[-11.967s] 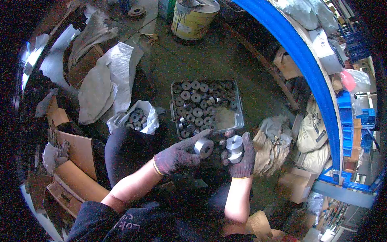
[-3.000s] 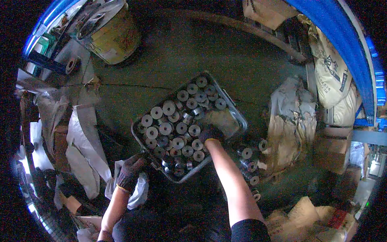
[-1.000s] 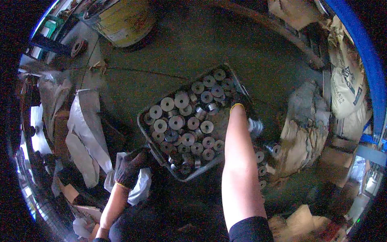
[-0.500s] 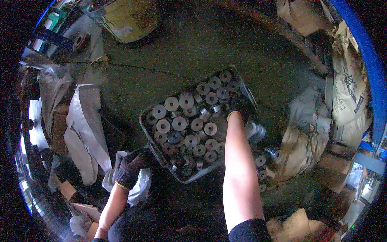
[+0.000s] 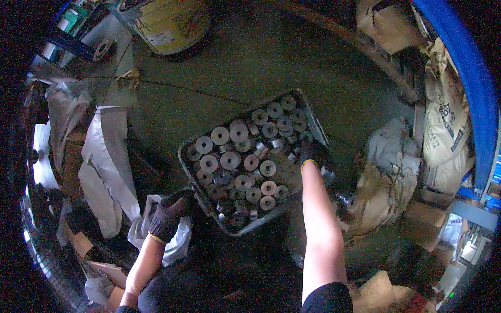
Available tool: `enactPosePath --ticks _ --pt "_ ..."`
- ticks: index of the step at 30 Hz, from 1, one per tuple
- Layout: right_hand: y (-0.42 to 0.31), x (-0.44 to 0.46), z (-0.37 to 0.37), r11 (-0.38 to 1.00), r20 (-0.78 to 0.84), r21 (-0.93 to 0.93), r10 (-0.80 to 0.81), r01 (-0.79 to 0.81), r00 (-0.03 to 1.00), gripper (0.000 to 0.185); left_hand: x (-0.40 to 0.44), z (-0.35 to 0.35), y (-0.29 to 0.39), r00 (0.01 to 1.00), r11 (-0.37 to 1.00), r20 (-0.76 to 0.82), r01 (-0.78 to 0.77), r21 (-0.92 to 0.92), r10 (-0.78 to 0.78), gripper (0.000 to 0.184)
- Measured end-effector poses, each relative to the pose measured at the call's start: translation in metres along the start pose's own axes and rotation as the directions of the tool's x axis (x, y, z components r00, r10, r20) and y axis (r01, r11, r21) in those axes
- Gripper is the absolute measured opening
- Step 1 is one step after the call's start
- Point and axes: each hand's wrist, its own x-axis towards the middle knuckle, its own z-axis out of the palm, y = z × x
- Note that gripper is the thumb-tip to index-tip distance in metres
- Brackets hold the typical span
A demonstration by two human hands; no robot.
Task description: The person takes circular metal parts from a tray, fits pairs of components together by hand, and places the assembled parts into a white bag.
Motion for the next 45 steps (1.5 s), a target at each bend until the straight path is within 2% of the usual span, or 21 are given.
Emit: enactPosePath --ticks 1,2,6,8,9,11,18,22,24,25,26,27,30,31,33,34,36,37,40,41,45 --pt "0.001 0.004 0.002 0.901 -0.105 -0.413 -0.191 0.132 0.976 0.046 0.001 -0.001 -0.003 1.0 0.999 -0.001 -0.022 0.03 0.022 0.033" --pt "0.003 0.009 0.005 0.627 -0.12 -0.76 -0.397 0.174 0.91 0.05 0.002 -0.002 -0.005 0.999 0.997 -0.002 -0.042 0.06 0.042 0.035" --pt "0.019 0.036 0.019 0.805 -0.249 -0.576 -0.335 0.139 0.909 0.045 -0.001 0.0 -0.002 1.0 1.0 -0.012 -0.011 -0.007 0.011 0.029" --pt "0.012 0.03 0.021 0.612 -0.172 -0.777 -0.428 0.145 0.887 0.047 -0.002 0.0 0.0 1.0 1.0 -0.02 0.013 0.004 -0.013 0.03" --pt "0.009 0.037 0.017 0.613 -0.171 -0.777 -0.428 0.146 0.887 0.047 -0.001 -0.001 0.0 1.0 1.0 -0.021 0.012 0.005 -0.012 0.03" --pt "0.009 0.058 0.006 0.807 0.22 -0.127 -0.544 0.576 0.81 0.048 0.0 -0.002 -0.002 0.998 0.995 -0.018 0.055 -0.079 -0.057 0.032" --pt "0.042 0.118 0.02 0.889 -0.057 -0.243 -0.413 0.388 0.909 0.049 0.0 -0.002 -0.004 0.999 0.999 -0.028 0.044 -0.001 -0.044 0.034" --pt "0.032 0.101 0.013 0.913 -0.204 -0.287 -0.353 0.289 0.913 0.05 0.001 0.0 -0.006 0.999 0.998 -0.018 0.043 -0.043 -0.044 0.031" --pt "-0.004 0.011 -0.003 0.775 -0.1 -0.621 -0.221 0.113 0.97 0.05 0.006 -0.001 -0.014 0.999 0.999 -0.001 0.051 -0.017 -0.051 0.03" --pt "0.004 0.012 -0.002 0.775 -0.103 -0.623 -0.223 0.112 0.969 0.05 0.009 0.0 -0.018 1.0 0.999 0.012 -0.001 0.039 0.0 0.034" --pt "0.014 0.019 0.001 0.728 -0.15 -0.666 -0.343 0.162 0.927 0.052 0.011 0.001 -0.018 0.998 0.994 0.028 -0.055 0.096 0.053 0.038" --pt "0.023 0.028 0.004 0.675 -0.187 -0.709 -0.456 0.202 0.87 0.053 0.01 0.004 -0.014 0.998 0.994 0.03 -0.057 0.097 0.055 0.038" --pt "0.038 0.058 0.008 0.648 -0.293 -0.742 -0.544 0.172 0.786 0.056 0.004 0.009 -0.003 1.0 0.992 -0.008 -0.027 0.124 0.028 0.03" --pt "0.053 0.095 0.011 0.651 -0.29 -0.738 -0.542 0.176 0.789 0.056 0.003 0.006 -0.004 1.0 0.998 -0.013 -0.012 0.069 0.013 0.032" --pt "0.084 0.174 0.015 0.857 -0.141 -0.452 -0.341 0.246 0.929 0.053 0.002 0.002 -0.004 1.0 1.0 -0.019 0.007 0.016 -0.007 0.035" --pt "0.086 0.171 0.015 0.858 -0.142 -0.452 -0.341 0.245 0.929 0.053 0.002 0.003 -0.003 1.0 0.999 -0.025 0.009 0.039 -0.008 0.034" --pt "0.086 0.136 0.01 0.621 0.028 -0.585 -0.627 0.522 0.778 0.052 0.003 0.005 0.0 1.0 0.998 -0.025 0.009 0.059 -0.007 0.034" --pt "0.03 0.012 0.01 0.753 -0.222 -0.412 -0.629 0.513 0.745 0.058 0.003 0.006 0.002 1.0 0.999 -0.011 0.02 0.028 -0.02 0.033" --pt "0.046 -0.022 0.017 0.78 -0.195 -0.377 -0.594 0.499 0.781 0.065 0.004 0.004 0.0 0.999 0.999 0.002 0.038 0.012 -0.038 0.033" --pt "0.056 -0.017 0.026 0.678 -0.189 -0.562 -0.663 0.474 0.725 0.068 0.004 0.003 -0.001 0.999 0.999 0.001 0.043 0.028 -0.043 0.034" --pt "0.056 -0.028 0.031 0.588 -0.103 -0.701 -0.643 0.403 0.759 0.064 0.001 0.002 0.002 0.999 0.998 -0.016 0.052 0.037 -0.051 0.034"
